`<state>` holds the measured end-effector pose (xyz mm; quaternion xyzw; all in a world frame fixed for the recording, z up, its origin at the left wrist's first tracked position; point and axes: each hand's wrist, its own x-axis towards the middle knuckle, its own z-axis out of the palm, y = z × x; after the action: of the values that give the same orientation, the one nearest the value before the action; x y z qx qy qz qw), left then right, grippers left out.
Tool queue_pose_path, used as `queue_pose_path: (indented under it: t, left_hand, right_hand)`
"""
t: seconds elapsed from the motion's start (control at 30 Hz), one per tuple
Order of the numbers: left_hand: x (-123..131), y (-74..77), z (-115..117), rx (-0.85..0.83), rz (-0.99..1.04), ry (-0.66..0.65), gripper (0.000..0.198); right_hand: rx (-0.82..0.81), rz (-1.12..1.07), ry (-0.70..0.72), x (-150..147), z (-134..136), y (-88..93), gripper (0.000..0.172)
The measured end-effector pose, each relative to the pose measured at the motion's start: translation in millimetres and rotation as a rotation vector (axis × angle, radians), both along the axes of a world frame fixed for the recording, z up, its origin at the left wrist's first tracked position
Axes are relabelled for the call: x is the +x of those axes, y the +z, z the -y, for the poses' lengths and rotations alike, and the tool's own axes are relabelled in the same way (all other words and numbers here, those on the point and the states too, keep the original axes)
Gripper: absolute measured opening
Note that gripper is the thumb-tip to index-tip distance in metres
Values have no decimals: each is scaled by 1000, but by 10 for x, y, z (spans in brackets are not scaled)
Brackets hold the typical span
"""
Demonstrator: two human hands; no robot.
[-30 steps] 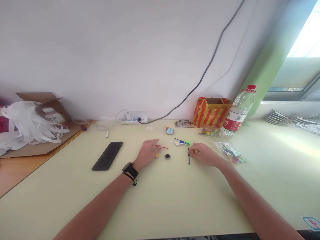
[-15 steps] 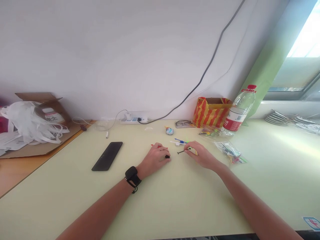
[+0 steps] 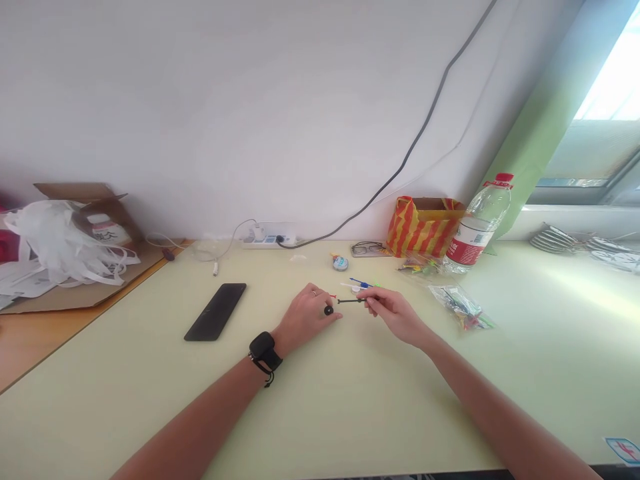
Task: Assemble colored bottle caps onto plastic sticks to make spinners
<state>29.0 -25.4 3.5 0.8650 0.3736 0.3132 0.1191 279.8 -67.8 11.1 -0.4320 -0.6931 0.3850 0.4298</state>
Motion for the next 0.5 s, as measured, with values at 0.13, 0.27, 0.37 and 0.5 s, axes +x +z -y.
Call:
queue_pose_path:
  t: [0.13, 0.27, 0.37, 0.5]
  left_hand:
    - [82, -4, 61, -217, 158, -5, 28]
    - [183, 18, 171, -335, 314, -140, 28]
    - [220, 47, 232, -427, 399, -242, 27]
    - [224, 50, 245, -505, 477, -304, 27]
  right_hand:
    - [2, -84, 54, -126, 59, -39, 27]
    - [56, -21, 85, -219, 125, -25, 20]
    - [92, 44, 95, -215, 143, 6, 18]
    - [121, 110, 80, -182, 143, 14, 17]
